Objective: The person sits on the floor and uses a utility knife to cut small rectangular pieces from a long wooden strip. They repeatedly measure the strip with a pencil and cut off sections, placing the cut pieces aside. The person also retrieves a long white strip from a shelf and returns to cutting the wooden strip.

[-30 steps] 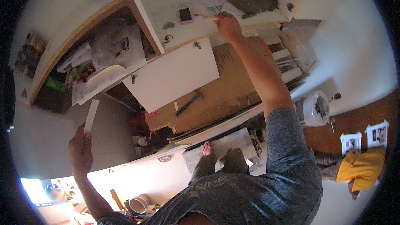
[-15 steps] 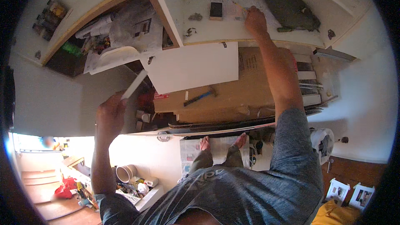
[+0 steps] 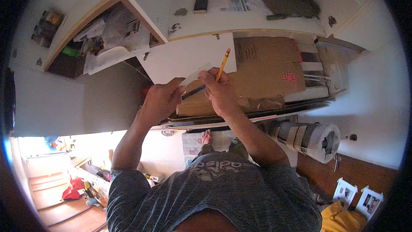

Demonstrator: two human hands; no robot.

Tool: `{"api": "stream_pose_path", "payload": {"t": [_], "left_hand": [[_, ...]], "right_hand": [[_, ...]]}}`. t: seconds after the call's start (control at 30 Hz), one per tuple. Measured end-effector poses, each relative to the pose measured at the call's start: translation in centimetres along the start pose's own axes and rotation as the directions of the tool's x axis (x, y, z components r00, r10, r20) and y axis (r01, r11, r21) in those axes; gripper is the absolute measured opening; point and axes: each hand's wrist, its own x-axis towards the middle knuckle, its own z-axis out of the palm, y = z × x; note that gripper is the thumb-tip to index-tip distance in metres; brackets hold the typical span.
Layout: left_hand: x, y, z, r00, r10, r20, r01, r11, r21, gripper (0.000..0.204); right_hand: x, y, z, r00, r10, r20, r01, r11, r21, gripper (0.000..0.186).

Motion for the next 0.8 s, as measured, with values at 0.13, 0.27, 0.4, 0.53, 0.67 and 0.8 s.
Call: {"api": "stream_pose_path", "payload": {"t": [0.13,0.27,0.4,0.53,0.67,0.8], "left_hand": [[0.7,-1.2,1.7,0.979,-0.010,0.204,0.076,0.945,-0.319,0.030],[1.4,-5.2,3.5,0.892,0.260,0.371,-0.154,0.944,-0.291,0.038],[1.4,-8.2,5.7,0.835,0.033,0.550,0.331,0.767,-0.549,0.031],[2.5,-9.4,6.7,0.842,-0.074,0.534,0.361,0.812,-0.458,0.026],[5.6,-8.0,7.5,0.938,-0.118,0.327,0.219,0.931,-0.292,0.025],[10.2,-3.9,9.2,0.999,0.037,0.039,-0.041,0.993,0.109,0.026]], "right_hand": [[-0.8,-3.6,-1.8,0.998,-0.065,0.008,0.065,0.996,0.060,0.019],[-1.0,-9.9,-5.4,0.969,-0.222,-0.111,0.234,0.966,0.111,0.019],[-0.8,-17.3,-11.9,0.891,-0.377,-0.254,0.400,0.915,0.044,0.020],[0.9,-21.8,-19.5,0.814,-0.442,-0.376,0.485,0.874,0.023,0.018],[4.7,-24.2,-27.1,0.779,-0.436,-0.451,0.501,0.865,0.030,0.014],[10.3,-25.5,-33.1,0.722,-0.453,-0.524,0.552,0.833,0.040,0.013]]}}
